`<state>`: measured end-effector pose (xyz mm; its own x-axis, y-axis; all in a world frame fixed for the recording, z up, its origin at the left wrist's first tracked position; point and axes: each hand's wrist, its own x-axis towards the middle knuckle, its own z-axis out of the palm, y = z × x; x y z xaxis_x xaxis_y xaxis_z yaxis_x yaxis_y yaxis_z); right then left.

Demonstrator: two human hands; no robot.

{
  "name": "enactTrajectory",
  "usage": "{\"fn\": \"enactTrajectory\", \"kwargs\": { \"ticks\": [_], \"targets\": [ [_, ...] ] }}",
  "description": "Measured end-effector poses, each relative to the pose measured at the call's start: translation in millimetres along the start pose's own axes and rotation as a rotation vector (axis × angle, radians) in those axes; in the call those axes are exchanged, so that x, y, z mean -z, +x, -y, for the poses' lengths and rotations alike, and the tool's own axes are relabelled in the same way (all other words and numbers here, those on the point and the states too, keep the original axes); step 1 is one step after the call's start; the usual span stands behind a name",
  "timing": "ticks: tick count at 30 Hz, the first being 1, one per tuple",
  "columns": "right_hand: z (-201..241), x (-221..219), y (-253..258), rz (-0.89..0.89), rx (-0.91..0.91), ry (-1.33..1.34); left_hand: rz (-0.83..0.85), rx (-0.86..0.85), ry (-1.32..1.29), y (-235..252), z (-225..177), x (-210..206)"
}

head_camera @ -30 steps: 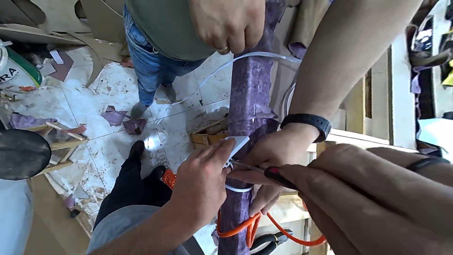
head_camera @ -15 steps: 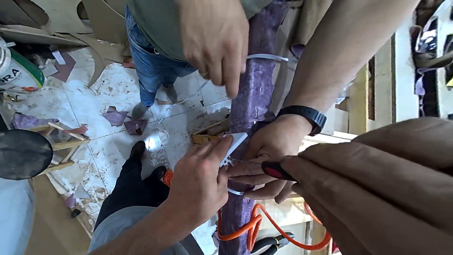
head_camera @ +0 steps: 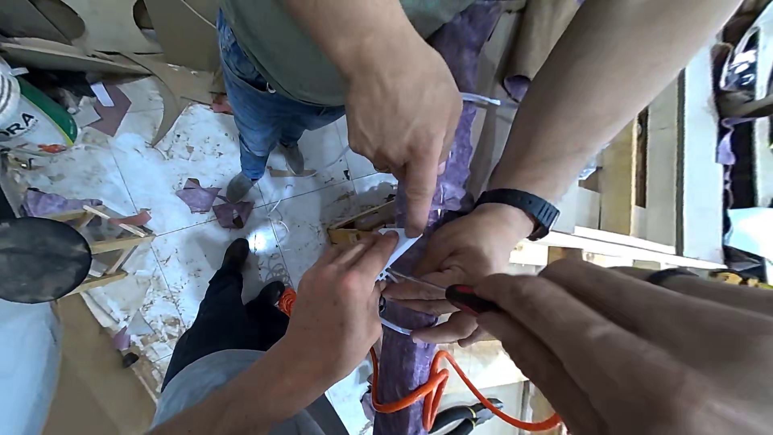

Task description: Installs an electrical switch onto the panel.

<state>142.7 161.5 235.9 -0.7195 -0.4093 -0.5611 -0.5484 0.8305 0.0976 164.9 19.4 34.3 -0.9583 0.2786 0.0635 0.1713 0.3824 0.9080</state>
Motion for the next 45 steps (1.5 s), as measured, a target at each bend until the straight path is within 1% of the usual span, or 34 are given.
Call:
{"fn": "enactTrajectory", "kwargs": {
  "ticks": [3,9,13,15,17,19,21,27,29,32,33,35,37,40,43,45],
  "targets": [
    [-1.5,0.0,2.2,0.023,-0.03,0.048,-0.003,-0.025,0.007,0.8,1.7,-0.3],
    [2.3,-2.8,-1.4,-0.161,0.023,-0.189,0.006,-0.025,-0.001,2.4,-0.3,0.2],
    [3.4,-2.3,-0.3,-0.113,0.05,-0.202,0.014,-0.038,-0.003,3.0,-0.3,0.3],
    [5.5,-5.5,0.8,-0.084,0.017,-0.198,0.018,-0.037,0.004,2.6,0.9,0.2],
    [4.4,-7.9,0.2,-0.037,-0.026,-0.151,0.023,-0.04,0.012,2.5,2.2,0.2],
    [3.3,-5.5,-0.5,-0.007,-0.023,-0.077,0.026,-0.063,0.023,2.5,3.5,0.0],
    [3.4,-4.9,-1.5,-0.04,0.025,-0.094,0.024,-0.081,0.022,3.3,3.0,0.2],
    [3.8,-4.1,-2.2,-0.117,0.053,-0.228,0.033,-0.092,0.023,5.0,-0.3,0.7],
    [6.6,-5.4,-0.2,-0.104,0.032,-0.223,0.038,-0.093,0.024,5.6,-0.3,0.9],
    [6.0,-4.1,2.4,-0.023,-0.042,-0.151,0.043,-0.094,0.039,5.2,2.0,1.0],
    [4.8,-2.7,2.3,-0.004,-0.032,-0.121,0.044,-0.093,0.039,5.0,2.7,1.1],
    [3.8,-0.2,2.9,-0.021,0.048,-0.118,0.044,-0.089,0.038,4.5,3.5,1.7],
    [2.7,1.2,0.9,-0.06,0.114,-0.188,0.044,-0.086,0.034,4.0,2.4,1.7],
    [1.2,-0.6,-3.2,-0.08,0.116,-0.284,0.043,-0.093,0.027,4.3,1.6,0.9],
    [6.7,-5.1,-0.5,-0.105,0.083,-0.272,0.049,-0.089,0.035,5.4,2.0,1.0],
    [7.0,-6.5,0.8,-0.072,0.052,-0.227,0.049,-0.091,0.044,5.0,2.6,0.6]
  ]
}}
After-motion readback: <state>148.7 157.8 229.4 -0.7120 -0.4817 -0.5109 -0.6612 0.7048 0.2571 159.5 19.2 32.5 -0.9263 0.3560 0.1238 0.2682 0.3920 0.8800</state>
